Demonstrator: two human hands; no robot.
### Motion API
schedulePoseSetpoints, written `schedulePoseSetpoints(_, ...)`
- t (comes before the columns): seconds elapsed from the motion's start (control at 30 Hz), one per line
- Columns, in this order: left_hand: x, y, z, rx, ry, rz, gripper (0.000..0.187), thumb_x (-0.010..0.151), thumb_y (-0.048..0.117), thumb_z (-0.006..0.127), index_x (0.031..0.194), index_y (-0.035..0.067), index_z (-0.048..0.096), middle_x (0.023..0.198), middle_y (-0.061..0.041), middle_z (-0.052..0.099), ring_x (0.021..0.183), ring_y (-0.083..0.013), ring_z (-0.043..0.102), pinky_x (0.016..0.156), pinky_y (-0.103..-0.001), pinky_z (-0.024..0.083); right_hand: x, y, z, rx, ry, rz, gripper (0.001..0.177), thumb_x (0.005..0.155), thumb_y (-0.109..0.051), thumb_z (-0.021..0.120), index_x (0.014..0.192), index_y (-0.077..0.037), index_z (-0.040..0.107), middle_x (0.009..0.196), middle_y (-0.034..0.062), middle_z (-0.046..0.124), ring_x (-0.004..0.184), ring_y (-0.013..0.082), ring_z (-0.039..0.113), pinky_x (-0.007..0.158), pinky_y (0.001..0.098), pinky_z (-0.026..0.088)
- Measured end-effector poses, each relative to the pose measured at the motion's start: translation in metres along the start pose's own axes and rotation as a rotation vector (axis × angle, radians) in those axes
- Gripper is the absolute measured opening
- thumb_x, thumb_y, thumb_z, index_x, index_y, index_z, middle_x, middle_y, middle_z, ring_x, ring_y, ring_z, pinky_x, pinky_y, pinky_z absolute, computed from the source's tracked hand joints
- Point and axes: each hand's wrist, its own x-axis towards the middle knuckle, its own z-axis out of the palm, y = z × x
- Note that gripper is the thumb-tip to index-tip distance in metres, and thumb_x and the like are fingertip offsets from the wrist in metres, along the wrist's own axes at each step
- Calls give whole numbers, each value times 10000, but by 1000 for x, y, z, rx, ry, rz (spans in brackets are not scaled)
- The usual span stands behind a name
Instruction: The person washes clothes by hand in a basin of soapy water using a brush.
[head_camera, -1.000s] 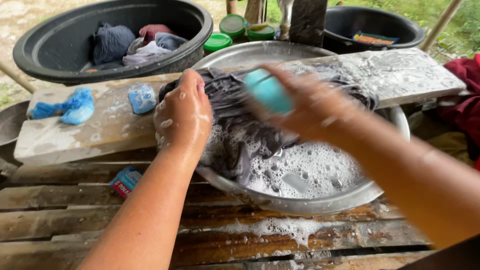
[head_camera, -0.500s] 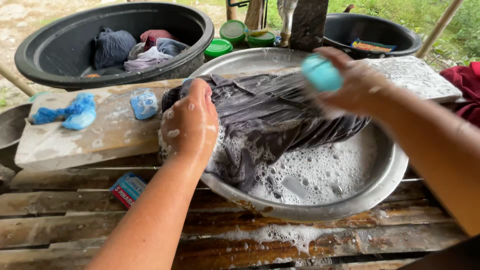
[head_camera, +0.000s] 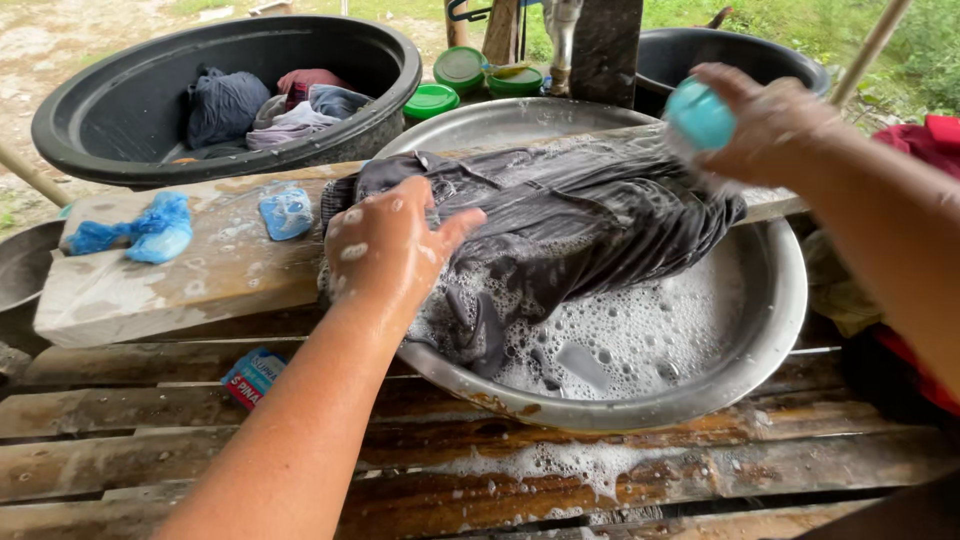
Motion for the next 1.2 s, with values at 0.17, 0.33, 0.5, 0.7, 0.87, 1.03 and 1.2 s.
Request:
schedulePoseSetpoints(0.17, 7, 45, -14, -293, -368, 13, 412, 901, 487, 666, 1068, 111, 698, 905, -124, 750, 796, -263, 737, 728, -430, 596, 22, 30, 6, -310, 256, -176, 956, 848, -655, 700, 1625, -365, 224, 1444, 274, 481, 1236, 455, 549, 950, 563, 541)
schedulePoseSetpoints(0.33, 41, 64, -29, -1033, -196, 410, 607, 980, 533, 638, 1336, 51, 544, 1330, -202, 600, 1249, -241, 599, 1024, -366, 534, -16, -32, 36, 695, -58, -827, 791, 820, -682, 561, 1471, -241, 477, 1402, 113, 637, 1267, 262, 593, 1031, 491, 500)
schedulePoseSetpoints(0.5, 45, 47, -48, -1708, -152, -40, 641, 989, 572, 557, 1377, 64, 507, 1309, -186, 589, 1171, -250, 601, 978, -379, 538, -57, -45, 32, 588, -31, -285, 548, 864, -527, 753, 1284, -176, 780, 1037, 185, 794, 866, 338, 715, 817, 503, 627)
schedulePoseSetpoints(0.7, -16, 114, 0, -2271, -431, -628, 687, 999, 617, 461, 1426, 80, 463, 1284, -166, 575, 1079, -260, 603, 923, -396, 542, -142, -103, 19, 1481, 189, -623, 586, 736, -492, 883, 1139, -102, 714, 982, 3, 792, 886, 106, 770, 838, 332, 676)
schedulePoseSetpoints(0.87, -36, 140, 20, -2269, -521, -885, 665, 949, 675, 428, 1313, 130, 542, 1155, -111, 642, 915, -222, 659, 807, -381, 568, -156, -114, 22, 1151, 421, -197, 384, 785, -441, 814, 954, -117, 694, 885, 43, 789, 720, 140, 765, 650, 307, 658)
schedulePoseSetpoints(1.03, -47, 150, 28, -2043, -596, -1037, 579, 957, 614, 489, 1306, 162, 586, 1149, -58, 659, 904, -196, 624, 768, -389, 533, -134, -84, 39, 1125, 419, -191, 467, 1067, -395, 648, 824, 4, 665, 746, 166, 669, 651, 251, 572, 589, 400, 496)
schedulePoseSetpoints(1.2, -43, 152, 44, -2258, -611, -830, 588, 978, 643, 449, 1244, 141, 600, 1124, -69, 661, 938, -198, 619, 794, -378, 538, -141, -73, 62, 961, 801, -673, 226, 1067, -172, 558, 953, -2, 654, 783, 135, 640, 696, 247, 618, 626, 401, 499)
